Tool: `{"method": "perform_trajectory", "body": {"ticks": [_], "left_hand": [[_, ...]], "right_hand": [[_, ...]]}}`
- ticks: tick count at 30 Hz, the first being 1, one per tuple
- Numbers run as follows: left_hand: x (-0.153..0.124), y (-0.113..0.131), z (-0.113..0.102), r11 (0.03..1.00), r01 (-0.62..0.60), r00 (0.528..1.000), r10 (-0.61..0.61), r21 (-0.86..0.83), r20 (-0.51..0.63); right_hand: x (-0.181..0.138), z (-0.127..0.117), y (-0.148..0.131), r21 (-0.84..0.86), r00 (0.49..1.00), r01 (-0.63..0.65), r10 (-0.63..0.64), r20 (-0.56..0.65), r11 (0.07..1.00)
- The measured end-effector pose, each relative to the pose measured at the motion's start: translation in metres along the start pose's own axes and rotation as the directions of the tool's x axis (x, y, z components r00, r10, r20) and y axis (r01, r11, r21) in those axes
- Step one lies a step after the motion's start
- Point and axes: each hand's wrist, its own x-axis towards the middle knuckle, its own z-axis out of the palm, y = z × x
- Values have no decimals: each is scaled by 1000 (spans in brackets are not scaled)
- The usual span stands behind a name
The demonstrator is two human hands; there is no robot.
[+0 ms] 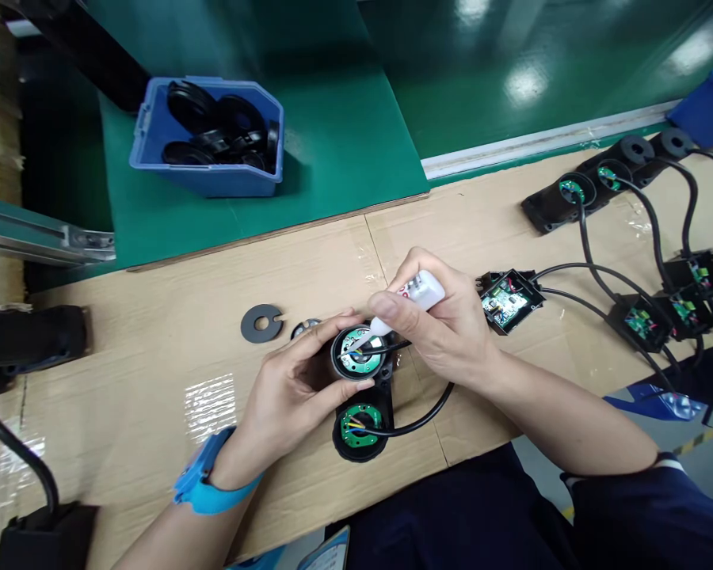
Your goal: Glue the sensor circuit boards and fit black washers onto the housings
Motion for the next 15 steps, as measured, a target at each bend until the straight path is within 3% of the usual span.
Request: {"method": "perform_trajectory", "body": {"ticks": [5,15], "left_hand": [[0,-1,0,1000,17,1000,-17,20,-10],[1,2,-1,998,11,1000,-12,57,17]], "right_hand": [[0,0,2,-16,1000,13,-13,5,1000],[0,0,3,6,994,-24,25,-102,1000]]}}
